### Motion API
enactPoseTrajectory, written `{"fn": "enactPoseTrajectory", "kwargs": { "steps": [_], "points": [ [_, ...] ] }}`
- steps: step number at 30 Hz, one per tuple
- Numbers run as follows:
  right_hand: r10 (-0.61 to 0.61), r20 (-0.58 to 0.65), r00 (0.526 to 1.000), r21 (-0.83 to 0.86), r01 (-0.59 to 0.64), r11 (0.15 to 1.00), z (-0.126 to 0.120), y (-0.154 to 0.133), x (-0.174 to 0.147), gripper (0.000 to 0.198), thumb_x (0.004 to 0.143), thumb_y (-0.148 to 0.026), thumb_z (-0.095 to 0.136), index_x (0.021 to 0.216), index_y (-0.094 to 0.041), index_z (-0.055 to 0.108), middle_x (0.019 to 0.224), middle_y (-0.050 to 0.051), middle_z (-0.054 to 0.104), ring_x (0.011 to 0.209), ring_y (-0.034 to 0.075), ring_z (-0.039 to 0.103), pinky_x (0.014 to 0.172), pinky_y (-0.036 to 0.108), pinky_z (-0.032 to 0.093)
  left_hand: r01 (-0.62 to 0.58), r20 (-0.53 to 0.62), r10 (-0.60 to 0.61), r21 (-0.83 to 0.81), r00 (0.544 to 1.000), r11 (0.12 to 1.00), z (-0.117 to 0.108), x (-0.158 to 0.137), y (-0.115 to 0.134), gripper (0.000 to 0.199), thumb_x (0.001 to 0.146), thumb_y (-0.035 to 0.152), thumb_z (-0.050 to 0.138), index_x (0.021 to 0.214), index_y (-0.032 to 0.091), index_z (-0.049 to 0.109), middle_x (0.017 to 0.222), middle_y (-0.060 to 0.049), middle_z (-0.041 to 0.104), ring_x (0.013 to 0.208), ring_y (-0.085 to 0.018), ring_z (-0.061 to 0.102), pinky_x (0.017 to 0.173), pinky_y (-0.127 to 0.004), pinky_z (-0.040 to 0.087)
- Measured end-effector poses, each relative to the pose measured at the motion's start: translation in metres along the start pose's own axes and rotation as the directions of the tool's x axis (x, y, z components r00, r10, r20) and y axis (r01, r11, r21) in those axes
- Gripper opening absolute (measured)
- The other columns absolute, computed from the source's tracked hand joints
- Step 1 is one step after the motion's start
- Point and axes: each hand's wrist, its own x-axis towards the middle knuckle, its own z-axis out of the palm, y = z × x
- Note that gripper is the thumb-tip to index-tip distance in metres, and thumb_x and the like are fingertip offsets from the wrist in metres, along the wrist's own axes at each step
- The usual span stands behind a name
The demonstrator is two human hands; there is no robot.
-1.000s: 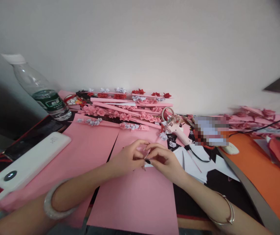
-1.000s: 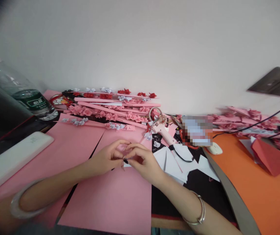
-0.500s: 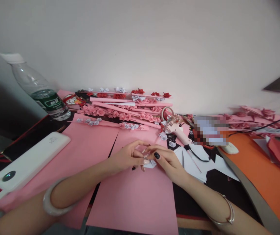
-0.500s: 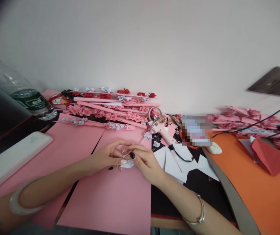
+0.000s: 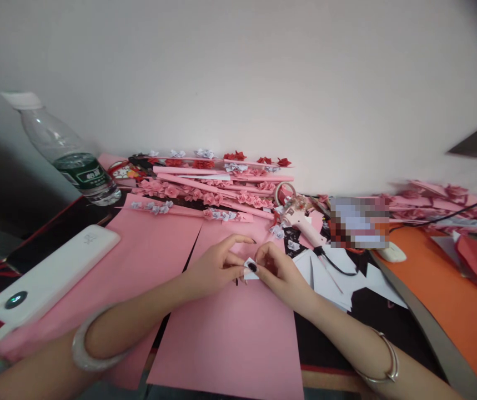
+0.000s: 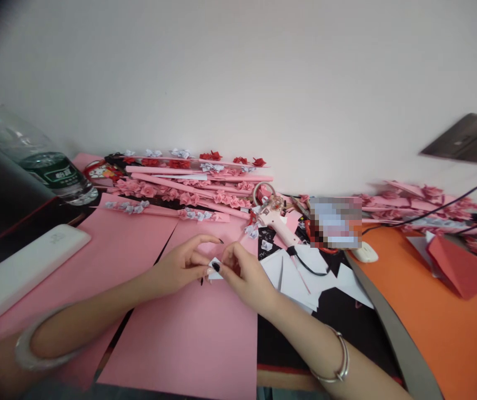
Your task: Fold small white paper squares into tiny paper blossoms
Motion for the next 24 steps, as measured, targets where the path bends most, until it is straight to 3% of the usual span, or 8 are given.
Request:
{"fn": "enactPoseTrajectory", "kwargs": {
  "steps": [3,7,15,24],
  "points": [
    [-0.007,0.062,0.998,-0.109,0.014,0.994,-0.0021,-0.0021,0.0009,0.019,0.085,-0.019,0.047,0.069,-0.019,0.038,0.059,-0.007,0.035,0.052,0.007,0.031,0.05,0.019,0.026,-0.021,0.017,0.02,0.082,1.0,0.996,0.0018,-0.0016,0.0004,0.044,0.075,0.011,0.051,0.116,0.022,0.041,0.063,0.004,0.064,0.061,-0.012,0.059,0.064,-0.024,0.044],
    [-0.029,0.139,0.99,-0.183,0.054,0.982,-0.0047,-0.0057,0.0011,0.023,0.086,-0.016,0.042,0.064,-0.018,0.036,0.057,-0.006,0.034,0.052,0.007,0.031,0.051,0.019,0.026,-0.027,0.047,0.02,0.157,0.999,0.987,0.0031,-0.0034,0.0031,0.042,0.075,0.011,0.051,0.115,0.023,0.043,0.062,0.005,0.064,0.061,-0.012,0.059,0.06,-0.022,0.042],
    [-0.131,0.211,0.969,-0.177,0.169,0.97,-0.0033,-0.0058,-0.0019,0.025,0.086,-0.013,0.04,0.061,-0.017,0.038,0.057,-0.005,0.034,0.052,0.007,0.034,0.051,0.018,0.027,0.026,0.087,-0.035,0.1,0.996,0.995,0.0037,-0.0053,0.0034,0.042,0.066,0.028,0.07,0.101,0.021,0.049,0.074,0.0,0.068,0.072,-0.017,0.062,0.066,-0.026,0.046],
    [-0.176,0.209,0.962,-0.16,0.211,0.964,-0.0018,-0.0029,-0.003,0.025,0.088,-0.023,0.043,0.064,-0.018,0.047,0.06,-0.002,0.046,0.055,0.009,0.043,0.053,0.019,0.033,-0.005,0.113,-0.011,0.145,0.994,0.989,0.0032,-0.0051,0.0033,0.026,0.063,0.028,0.071,0.07,0.017,0.049,0.058,0.004,0.058,0.056,-0.011,0.055,0.052,-0.02,0.039]
  ]
}}
